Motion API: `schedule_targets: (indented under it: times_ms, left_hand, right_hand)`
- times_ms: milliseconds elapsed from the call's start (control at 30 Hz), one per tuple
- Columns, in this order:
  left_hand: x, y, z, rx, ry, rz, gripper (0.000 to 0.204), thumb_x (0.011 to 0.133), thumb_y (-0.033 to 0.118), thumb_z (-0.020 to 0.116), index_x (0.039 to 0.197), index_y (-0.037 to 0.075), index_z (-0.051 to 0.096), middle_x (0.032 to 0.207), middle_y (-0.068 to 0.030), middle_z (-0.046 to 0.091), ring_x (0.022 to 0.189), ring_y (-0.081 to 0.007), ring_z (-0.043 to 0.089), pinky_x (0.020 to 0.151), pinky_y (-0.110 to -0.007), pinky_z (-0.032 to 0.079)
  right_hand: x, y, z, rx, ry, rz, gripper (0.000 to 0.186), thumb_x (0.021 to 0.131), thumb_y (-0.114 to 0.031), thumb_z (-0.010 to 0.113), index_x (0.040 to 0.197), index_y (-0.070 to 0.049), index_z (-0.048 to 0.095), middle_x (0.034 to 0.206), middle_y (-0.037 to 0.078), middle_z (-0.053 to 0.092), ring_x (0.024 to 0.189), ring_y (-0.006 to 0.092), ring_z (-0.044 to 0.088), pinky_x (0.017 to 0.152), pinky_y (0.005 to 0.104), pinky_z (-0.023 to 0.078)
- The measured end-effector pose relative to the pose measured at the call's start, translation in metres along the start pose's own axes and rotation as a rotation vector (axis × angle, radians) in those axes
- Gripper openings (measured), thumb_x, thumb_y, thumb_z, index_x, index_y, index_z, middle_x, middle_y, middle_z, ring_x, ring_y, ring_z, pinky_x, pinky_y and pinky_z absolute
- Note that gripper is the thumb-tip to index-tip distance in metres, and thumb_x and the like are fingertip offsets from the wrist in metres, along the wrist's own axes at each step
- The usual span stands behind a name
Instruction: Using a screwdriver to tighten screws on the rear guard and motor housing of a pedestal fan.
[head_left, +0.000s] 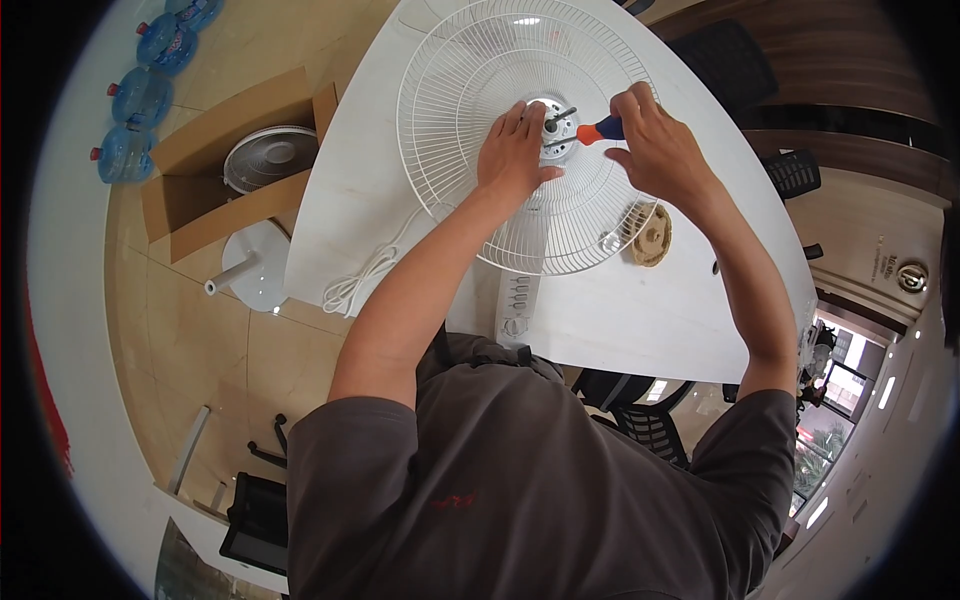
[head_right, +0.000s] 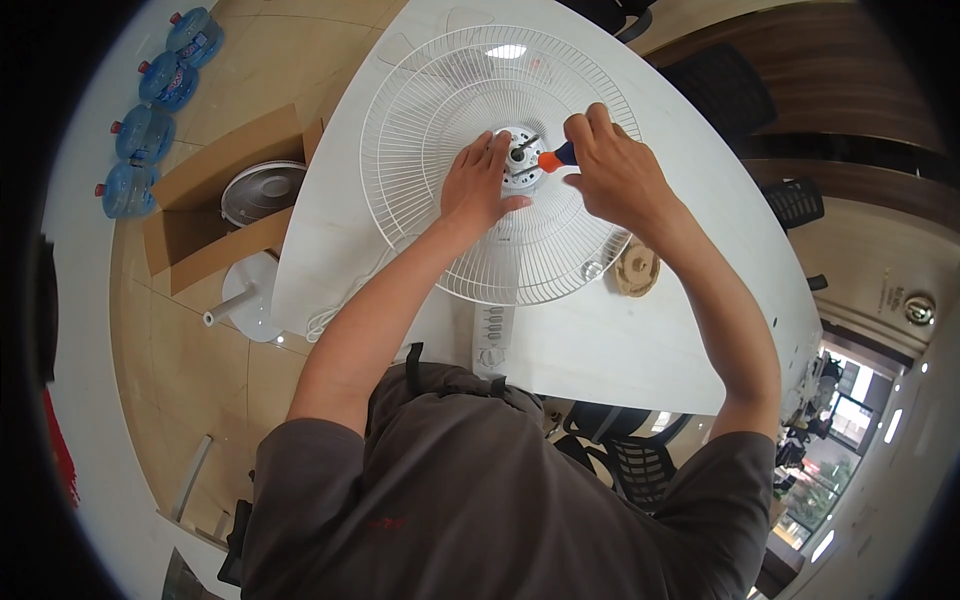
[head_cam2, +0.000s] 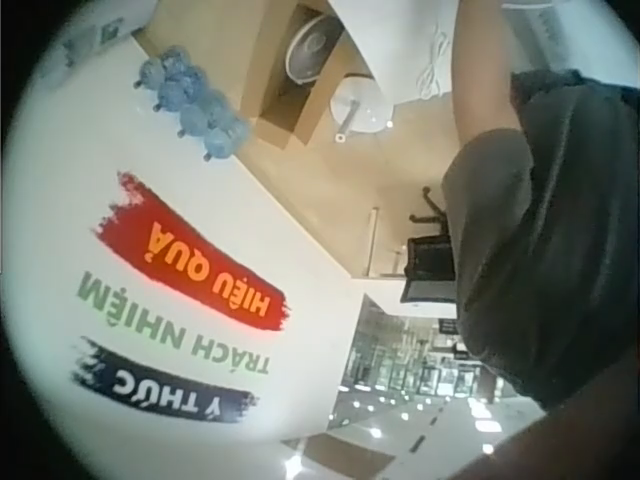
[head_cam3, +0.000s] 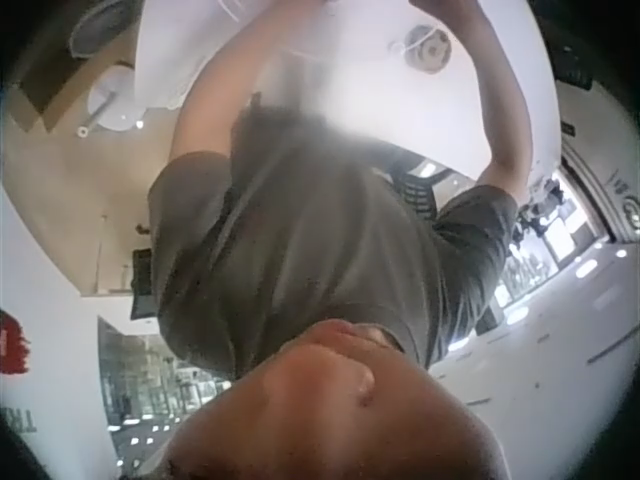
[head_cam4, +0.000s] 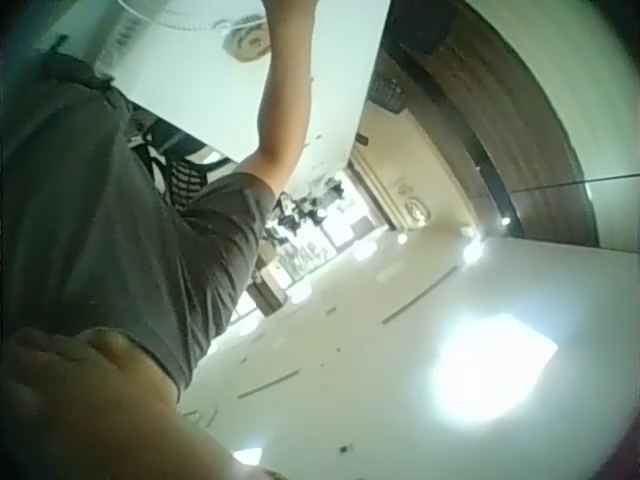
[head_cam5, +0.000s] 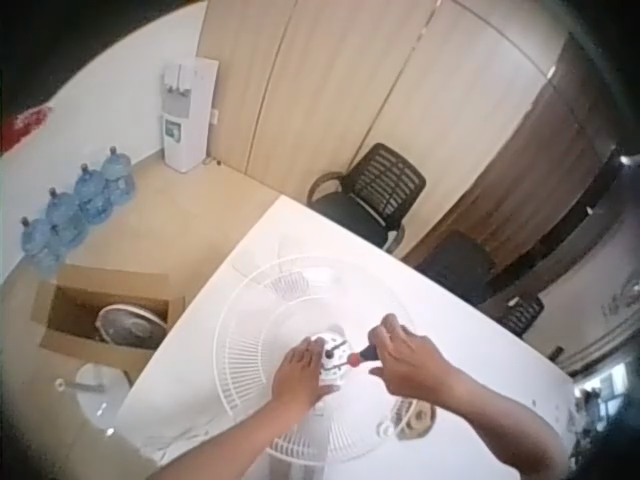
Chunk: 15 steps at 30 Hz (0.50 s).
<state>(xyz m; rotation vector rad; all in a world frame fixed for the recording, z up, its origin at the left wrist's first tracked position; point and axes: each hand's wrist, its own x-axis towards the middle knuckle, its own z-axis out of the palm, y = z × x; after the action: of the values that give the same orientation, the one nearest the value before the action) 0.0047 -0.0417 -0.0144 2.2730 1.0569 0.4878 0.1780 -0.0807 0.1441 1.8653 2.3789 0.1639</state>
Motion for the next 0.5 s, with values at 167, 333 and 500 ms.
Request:
schedule_targets:
  times_ms: [167, 333, 500]
  left_hand:
    - [0.0, -0.002, 0.001, -0.004, 0.007, 0.023, 0.102, 0.073, 0.047, 0.085, 0.15, 0.003, 0.033, 0.151, -0.0161, 0.045, 0.146, -0.0295, 0.035, 0.12, -0.04, 0.03]
    - [0.0, -0.005, 0.001, -0.021, 0.016, 0.007, 0.102, 0.073, 0.046, 0.085, 0.15, 0.003, 0.034, 0.151, -0.016, 0.045, 0.146, -0.0292, 0.035, 0.12, -0.04, 0.03]
    - [0.0, -0.001, 0.002, -0.026, 0.032, 0.026, 0.1, 0.073, 0.045, 0.085, 0.149, 0.002, 0.035, 0.15, -0.0174, 0.046, 0.146, -0.0294, 0.036, 0.12, -0.04, 0.03]
  right_hand:
    - [0.011, -0.01, -0.006, -0.043, -0.04, -0.109, 0.045, 0.087, -0.032, 0.078, 0.113, -0.004, 0.054, 0.091, 0.012, 0.063, 0.067, 0.0236, 0.07, 0.049, 0.0292, 0.051]
    - [0.017, -0.029, -0.012, 0.014, -0.214, 0.295, 0.044, 0.083, -0.028, 0.082, 0.109, -0.004, 0.056, 0.091, 0.012, 0.063, 0.077, 0.0221, 0.071, 0.055, 0.0316, 0.055]
    - [0.008, 0.001, 0.007, 0.126, 0.195, -0.129, 0.051, 0.089, -0.047, 0.073, 0.111, -0.004, 0.056, 0.088, 0.012, 0.066, 0.055, 0.0228, 0.067, 0.048, 0.0315, 0.052]
